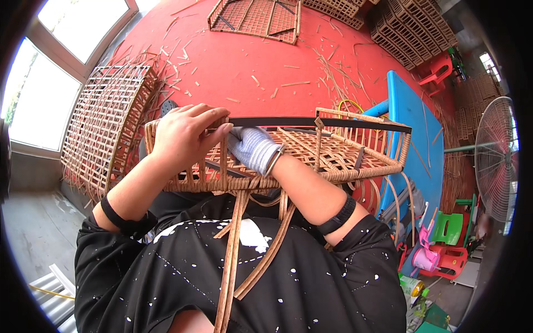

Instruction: Weaving bamboo or rattan strips onto a furniture frame and securing them with a pneumatic staple gun and trimming excess with scissors.

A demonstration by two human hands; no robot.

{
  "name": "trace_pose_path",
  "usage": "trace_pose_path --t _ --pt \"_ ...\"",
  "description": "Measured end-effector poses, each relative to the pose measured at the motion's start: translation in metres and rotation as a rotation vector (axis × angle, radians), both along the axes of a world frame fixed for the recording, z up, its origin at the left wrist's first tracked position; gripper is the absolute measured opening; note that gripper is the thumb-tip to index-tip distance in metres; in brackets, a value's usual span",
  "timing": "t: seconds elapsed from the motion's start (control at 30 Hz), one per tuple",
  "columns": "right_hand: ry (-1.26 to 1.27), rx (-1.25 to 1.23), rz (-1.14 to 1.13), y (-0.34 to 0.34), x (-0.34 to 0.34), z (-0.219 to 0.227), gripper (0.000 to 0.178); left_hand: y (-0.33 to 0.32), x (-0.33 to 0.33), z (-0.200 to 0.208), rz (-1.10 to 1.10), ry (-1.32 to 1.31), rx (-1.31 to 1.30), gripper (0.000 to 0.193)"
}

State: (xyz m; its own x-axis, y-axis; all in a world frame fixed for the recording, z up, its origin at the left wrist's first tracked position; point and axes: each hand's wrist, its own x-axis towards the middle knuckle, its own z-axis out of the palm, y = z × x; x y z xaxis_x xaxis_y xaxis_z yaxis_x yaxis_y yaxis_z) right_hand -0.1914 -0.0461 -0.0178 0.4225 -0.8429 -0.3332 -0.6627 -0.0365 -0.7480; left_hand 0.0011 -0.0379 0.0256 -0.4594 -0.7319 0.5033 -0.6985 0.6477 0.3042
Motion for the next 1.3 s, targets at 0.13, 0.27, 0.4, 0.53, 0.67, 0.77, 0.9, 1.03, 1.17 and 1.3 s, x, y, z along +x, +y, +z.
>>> trace_pose_path --t 0.13,0.27,0.4,0.53,0.67,0.77,0.9,1.03,1.17,1.3 --pt "-0.145 -0.133 -0.015 0.012 -0.004 0.006 0.032 0.0 0.001 0.0 -0.016 -0.022 -0.012 0.022" --pt "-0.105 -0.409 -0.046 0.037 -0.018 0.032 0.035 -0.002 0.001 -0.004 -0.014 0.007 -0.087 0.017" --pt "-0.173 -0.397 0.007 0.044 -0.019 0.057 0.035 -0.001 0.0 -0.007 0.004 0.02 -0.124 0.014" --pt "-0.238 -0.391 -0.008 0.042 -0.022 0.077 0.033 -0.003 -0.001 -0.01 0.002 0.034 -0.129 0.015" --pt "-0.155 -0.578 -0.012 0.015 -0.023 0.093 0.031 -0.003 -0.002 -0.012 0.025 0.008 -0.138 0.016" --pt "-0.078 -0.688 0.018 -0.013 -0.018 0.101 0.03 -0.003 -0.003 -0.013 0.043 -0.025 -0.141 0.016" --pt "-0.134 -0.724 0.034 -0.023 -0.011 0.094 0.028 -0.004 -0.003 -0.011 0.038 -0.043 -0.131 0.014" --pt "-0.344 -0.583 0.016 -0.001 -0.03 0.083 0.023 -0.003 -0.003 -0.008 0.041 -0.027 -0.055 0.017" --pt "-0.535 -0.547 0.183 0.012 -0.045 0.073 0.027 -0.001 -0.001 -0.003 0.049 0.102 -0.068 0.023" --pt "-0.76 0.135 0.09 0.035 -0.049 0.064 0.035 0.02 0.003 0.003 0.094 0.12 -0.089 0.017"
